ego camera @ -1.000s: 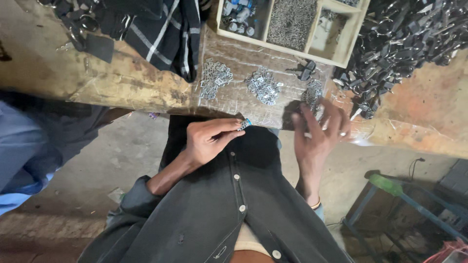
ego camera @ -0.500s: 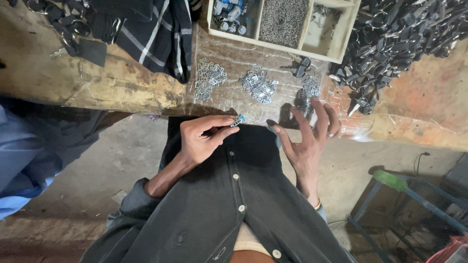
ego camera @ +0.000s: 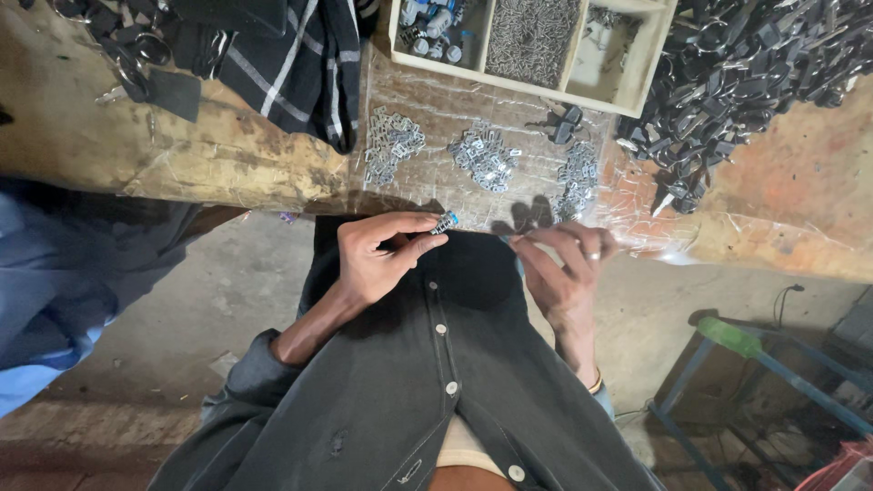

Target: The person sits at a workbench and assembles small metal components. They pick small metal pieces from a compartment tray and press them onto a small cylindrical part held in the other hand, repeating the assembly and placing finished pieces aside.

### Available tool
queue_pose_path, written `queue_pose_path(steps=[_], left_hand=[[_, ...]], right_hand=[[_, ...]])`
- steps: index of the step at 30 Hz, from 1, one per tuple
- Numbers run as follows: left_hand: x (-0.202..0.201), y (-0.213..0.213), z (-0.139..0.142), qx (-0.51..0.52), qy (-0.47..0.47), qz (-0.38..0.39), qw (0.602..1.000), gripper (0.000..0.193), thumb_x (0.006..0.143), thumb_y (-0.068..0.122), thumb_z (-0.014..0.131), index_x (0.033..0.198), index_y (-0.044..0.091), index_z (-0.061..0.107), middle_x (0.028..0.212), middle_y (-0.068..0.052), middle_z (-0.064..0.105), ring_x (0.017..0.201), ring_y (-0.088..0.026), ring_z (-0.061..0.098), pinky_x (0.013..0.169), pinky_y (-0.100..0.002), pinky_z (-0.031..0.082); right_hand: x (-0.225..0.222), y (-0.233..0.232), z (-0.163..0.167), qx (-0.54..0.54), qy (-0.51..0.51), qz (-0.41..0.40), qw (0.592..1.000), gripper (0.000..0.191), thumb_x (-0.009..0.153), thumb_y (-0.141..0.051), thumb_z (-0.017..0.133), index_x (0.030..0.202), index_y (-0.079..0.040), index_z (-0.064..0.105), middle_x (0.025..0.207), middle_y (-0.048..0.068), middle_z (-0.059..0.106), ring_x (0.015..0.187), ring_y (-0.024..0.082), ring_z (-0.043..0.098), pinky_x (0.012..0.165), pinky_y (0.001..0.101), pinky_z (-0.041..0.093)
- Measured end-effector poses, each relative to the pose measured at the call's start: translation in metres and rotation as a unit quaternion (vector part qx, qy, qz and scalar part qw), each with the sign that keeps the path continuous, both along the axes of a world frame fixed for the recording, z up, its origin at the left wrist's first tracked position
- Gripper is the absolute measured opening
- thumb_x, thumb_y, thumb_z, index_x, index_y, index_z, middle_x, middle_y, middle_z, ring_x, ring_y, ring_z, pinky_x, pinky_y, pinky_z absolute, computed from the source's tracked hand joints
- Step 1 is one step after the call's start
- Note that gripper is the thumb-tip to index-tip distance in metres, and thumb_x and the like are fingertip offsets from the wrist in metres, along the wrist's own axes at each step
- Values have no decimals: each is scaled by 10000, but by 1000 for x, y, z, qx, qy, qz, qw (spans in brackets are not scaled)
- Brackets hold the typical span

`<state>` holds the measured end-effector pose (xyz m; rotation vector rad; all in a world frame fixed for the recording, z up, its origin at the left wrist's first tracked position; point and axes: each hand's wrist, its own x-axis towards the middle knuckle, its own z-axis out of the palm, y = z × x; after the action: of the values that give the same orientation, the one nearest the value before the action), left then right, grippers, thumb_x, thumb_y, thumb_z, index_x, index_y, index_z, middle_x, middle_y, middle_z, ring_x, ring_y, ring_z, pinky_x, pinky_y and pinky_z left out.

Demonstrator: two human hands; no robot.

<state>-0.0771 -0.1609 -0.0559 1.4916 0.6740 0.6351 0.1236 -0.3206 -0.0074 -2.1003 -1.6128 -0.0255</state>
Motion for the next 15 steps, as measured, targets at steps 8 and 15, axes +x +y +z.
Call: queue_pose_path(steps=[8,15], left_hand=[[-2,-3,-4,27,1,13,1000,229,855,12,870,1054,2,757,1072,-96,785,850,-113,748,671,-228,589],[-8,-3,-5,23,16,12,1000,207,865,37,857,1049,18,765,1066,-101,789,887,-134,767,710,-244,607]], right_hand=[[-33,28,3,55,248,-28,967,160,875,37,808,996,-37,734,1026,81,739,985,243,655,928,334,475],[-54,49,1,53,334,-57,939,151,867,18,821,992,-24,747,982,74,765,912,205,689,832,298,471]])
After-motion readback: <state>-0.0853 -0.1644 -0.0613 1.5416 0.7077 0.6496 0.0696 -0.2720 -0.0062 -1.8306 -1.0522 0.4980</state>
